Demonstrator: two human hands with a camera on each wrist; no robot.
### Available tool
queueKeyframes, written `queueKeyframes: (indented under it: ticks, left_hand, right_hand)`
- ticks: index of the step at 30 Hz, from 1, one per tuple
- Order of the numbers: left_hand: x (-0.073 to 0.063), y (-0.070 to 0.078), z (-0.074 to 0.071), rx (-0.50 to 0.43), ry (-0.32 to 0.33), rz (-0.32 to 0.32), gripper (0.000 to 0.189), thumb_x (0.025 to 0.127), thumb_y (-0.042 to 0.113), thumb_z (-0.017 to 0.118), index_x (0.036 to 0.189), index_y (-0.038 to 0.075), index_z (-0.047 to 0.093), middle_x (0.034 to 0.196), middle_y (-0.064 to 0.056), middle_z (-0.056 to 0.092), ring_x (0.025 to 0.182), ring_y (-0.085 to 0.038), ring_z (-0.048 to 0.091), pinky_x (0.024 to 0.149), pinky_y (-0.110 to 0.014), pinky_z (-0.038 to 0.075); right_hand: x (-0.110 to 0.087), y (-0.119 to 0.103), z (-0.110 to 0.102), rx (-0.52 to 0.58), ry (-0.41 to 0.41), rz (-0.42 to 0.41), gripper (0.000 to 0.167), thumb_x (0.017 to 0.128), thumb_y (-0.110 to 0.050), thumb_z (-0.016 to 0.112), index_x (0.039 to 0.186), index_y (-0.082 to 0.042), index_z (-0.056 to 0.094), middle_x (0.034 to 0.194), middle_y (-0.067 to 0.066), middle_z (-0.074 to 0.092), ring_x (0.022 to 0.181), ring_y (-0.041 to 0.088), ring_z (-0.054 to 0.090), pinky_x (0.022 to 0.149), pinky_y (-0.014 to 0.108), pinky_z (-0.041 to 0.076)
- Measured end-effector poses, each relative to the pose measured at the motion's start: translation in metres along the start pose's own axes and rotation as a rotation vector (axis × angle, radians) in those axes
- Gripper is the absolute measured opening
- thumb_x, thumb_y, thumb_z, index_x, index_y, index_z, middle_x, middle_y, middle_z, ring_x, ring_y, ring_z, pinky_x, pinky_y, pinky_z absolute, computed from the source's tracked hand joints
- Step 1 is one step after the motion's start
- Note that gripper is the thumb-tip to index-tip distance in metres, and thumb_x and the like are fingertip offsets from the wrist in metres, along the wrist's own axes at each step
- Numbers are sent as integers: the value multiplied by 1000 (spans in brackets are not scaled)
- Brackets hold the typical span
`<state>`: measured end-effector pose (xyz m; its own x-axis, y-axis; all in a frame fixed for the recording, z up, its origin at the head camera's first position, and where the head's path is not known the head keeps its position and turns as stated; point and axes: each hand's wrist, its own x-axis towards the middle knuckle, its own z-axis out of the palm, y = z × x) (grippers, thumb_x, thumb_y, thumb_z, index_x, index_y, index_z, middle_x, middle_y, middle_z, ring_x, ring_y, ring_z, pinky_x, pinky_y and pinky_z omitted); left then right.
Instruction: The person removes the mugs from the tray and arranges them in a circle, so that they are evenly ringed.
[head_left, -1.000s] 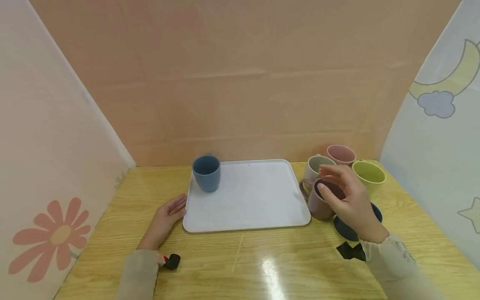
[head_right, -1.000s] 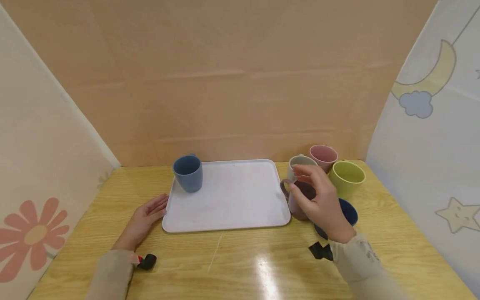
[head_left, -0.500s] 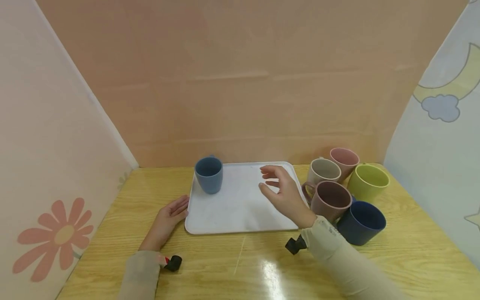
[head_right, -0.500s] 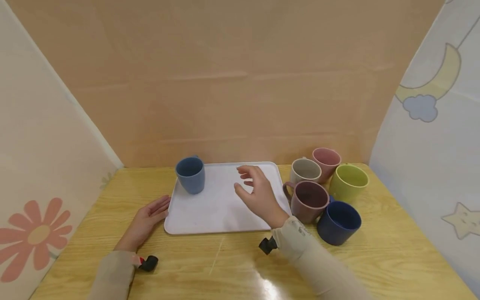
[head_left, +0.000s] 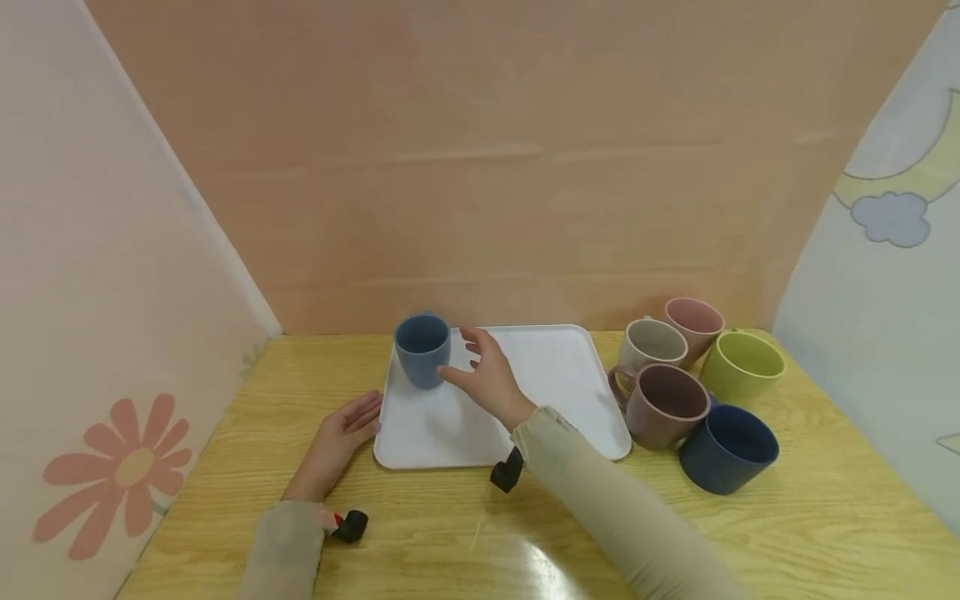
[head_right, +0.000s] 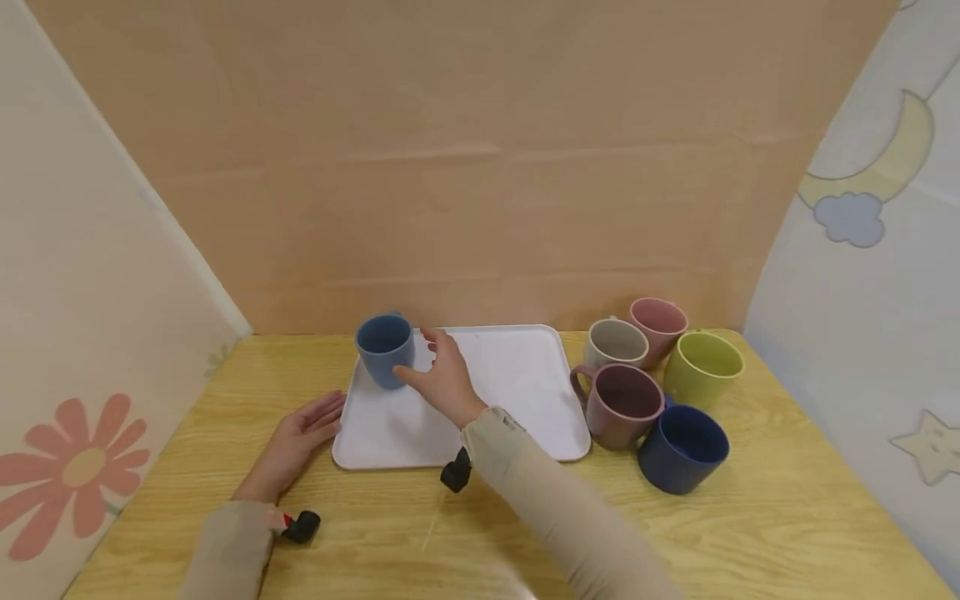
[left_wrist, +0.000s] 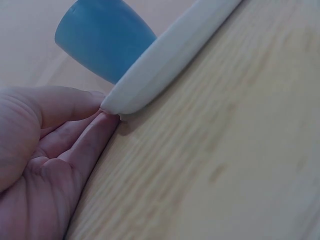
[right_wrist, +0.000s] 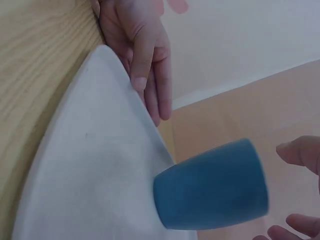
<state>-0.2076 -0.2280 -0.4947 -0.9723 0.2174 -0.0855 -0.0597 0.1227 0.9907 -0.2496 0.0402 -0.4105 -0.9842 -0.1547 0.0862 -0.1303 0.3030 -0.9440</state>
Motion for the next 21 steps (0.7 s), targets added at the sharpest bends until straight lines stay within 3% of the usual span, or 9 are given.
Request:
queueKeyframes:
  ticks: [12,21]
  left_hand:
    - [-4,-3,5,12,5,-7,59,103,8,59,156,0,35,158,-18,40,144,-31,40,100,-11,41]
    - [-1,1,1,14,5,-5,59,103,10,59,156,1,35,158,-17,39,145,-29,39,103,-13,40]
  right_hand:
    - [32,13,42,-11,81,37,85,81,-22,88,149,-3,41,145,15,48,134,32,48,110,47,43]
    - [42,14,52,-15,104,10,91,78,-25,90,149,-3,37,143,15,48,129,30,51,108,46,44]
